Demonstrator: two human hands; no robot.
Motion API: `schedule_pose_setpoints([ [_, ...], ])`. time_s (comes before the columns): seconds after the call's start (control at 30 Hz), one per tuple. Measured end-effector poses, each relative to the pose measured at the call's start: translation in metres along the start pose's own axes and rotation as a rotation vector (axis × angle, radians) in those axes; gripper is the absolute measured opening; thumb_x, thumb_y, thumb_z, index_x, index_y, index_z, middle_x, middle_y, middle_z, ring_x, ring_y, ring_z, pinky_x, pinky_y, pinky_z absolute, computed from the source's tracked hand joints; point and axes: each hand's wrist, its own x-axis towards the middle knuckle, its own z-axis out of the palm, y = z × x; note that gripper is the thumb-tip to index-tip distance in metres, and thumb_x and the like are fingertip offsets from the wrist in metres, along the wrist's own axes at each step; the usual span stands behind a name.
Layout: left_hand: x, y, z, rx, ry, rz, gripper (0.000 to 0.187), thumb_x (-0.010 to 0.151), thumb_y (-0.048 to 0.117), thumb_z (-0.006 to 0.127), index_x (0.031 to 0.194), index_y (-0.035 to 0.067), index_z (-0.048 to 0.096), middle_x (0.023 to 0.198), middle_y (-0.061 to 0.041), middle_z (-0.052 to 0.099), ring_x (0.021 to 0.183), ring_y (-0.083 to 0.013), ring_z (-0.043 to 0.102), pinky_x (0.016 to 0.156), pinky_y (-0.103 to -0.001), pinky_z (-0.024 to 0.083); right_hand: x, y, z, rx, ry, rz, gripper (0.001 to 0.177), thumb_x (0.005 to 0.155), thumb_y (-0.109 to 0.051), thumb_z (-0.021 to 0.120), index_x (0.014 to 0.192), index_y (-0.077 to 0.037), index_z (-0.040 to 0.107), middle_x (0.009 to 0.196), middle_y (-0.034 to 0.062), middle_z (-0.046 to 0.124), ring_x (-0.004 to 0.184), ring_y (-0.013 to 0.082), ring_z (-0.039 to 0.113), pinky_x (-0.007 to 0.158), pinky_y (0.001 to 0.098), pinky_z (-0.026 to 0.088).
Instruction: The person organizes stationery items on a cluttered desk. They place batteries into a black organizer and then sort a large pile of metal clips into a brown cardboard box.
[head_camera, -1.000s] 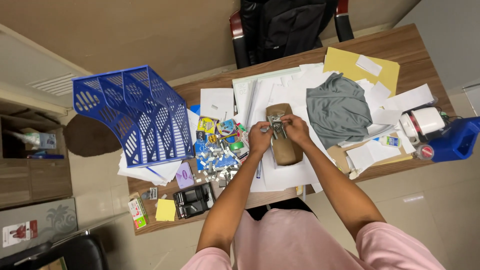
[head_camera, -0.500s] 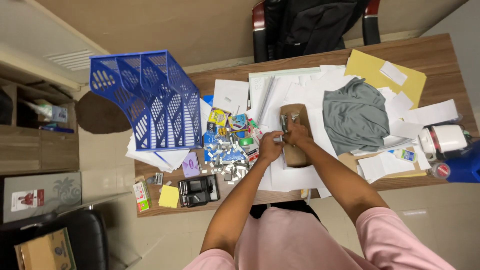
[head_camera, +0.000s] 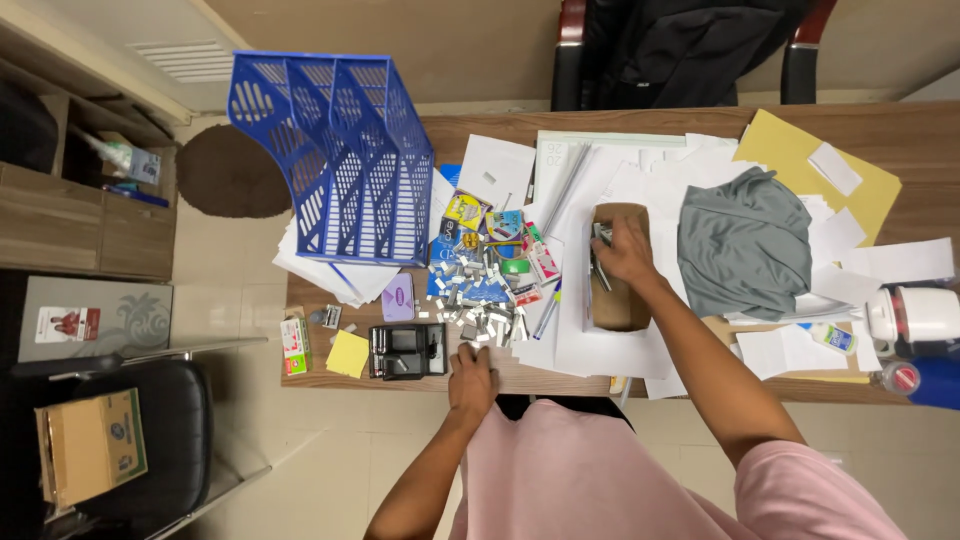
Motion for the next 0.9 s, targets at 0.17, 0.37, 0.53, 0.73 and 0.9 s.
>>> schedule_pose_setpoints([
  [0.17, -0.007, -0.033, 0.041, 0.003, 0.021, 0.010, 0.049, 0.078, 0.006, 0.074, 0.126, 0.003, 0.063, 0.132, -0.023, 0.047, 0.118, -0.0451, 0.047, 0.084, -0.047, 0.056, -0.014, -0.044, -0.024, -0.003, 0.043, -0.020, 0.042, 0.088, -0.022, 0.072, 0.125, -0.006, 0.061, 0.119, 0.0219, 0.057, 0.116, 0.0412, 0.055, 0.097, 0.0487, 0.047],
  [0.37, 0.008, -0.048, 0.062, -0.124, 0.004, 0.054, 0.039, 0.078, -0.012, 0.063, 0.113, 0.004, 0.070, 0.115, -0.015, 0.059, 0.110, -0.0355, 0.056, 0.096, -0.041, 0.052, -0.033, -0.101, -0.033, -0.018, 0.204, -0.259, 0.029, 0.089, -0.016, 0.071, 0.116, -0.005, 0.065, 0.116, 0.0182, 0.060, 0.110, 0.0386, 0.059, 0.093, 0.0472, 0.050],
  [0.53, 0.030, -0.050, 0.071, -0.335, 0.162, 0.116, 0.026, 0.074, -0.012, 0.064, 0.094, 0.002, 0.071, 0.107, -0.015, 0.064, 0.102, -0.0336, 0.063, 0.090, -0.039, 0.055, -0.043, -0.135, 0.006, 0.197, 0.110, -0.365, 0.017, 0.090, -0.013, 0.068, 0.105, -0.005, 0.067, 0.104, 0.0144, 0.066, 0.090, 0.0315, 0.068, 0.079, 0.0409, 0.057],
  [0.73, 0.073, -0.031, 0.020, -0.526, 0.399, 0.086, 0.024, 0.073, -0.010, 0.063, 0.092, 0.002, 0.071, 0.107, -0.017, 0.065, 0.095, -0.0326, 0.066, 0.076, -0.038, 0.057, -0.046, -0.130, 0.102, 0.176, -0.301, -0.264, 0.016, 0.088, -0.011, 0.067, 0.102, -0.006, 0.069, 0.090, 0.0111, 0.073, 0.081, 0.0285, 0.072, 0.073, 0.0392, 0.057],
  [0.9, 0.118, -0.051, 0.013, -0.493, 0.444, -0.119, 0.025, 0.077, -0.005, 0.066, 0.098, 0.005, 0.074, 0.102, -0.015, 0.067, 0.090, -0.0320, 0.067, 0.081, -0.040, 0.055, -0.044, -0.094, 0.190, 0.166, -0.474, -0.143, 0.038, 0.079, -0.018, 0.073, 0.115, -0.009, 0.068, 0.097, 0.0095, 0.074, 0.090, 0.0290, 0.072, 0.078, 0.0405, 0.057],
])
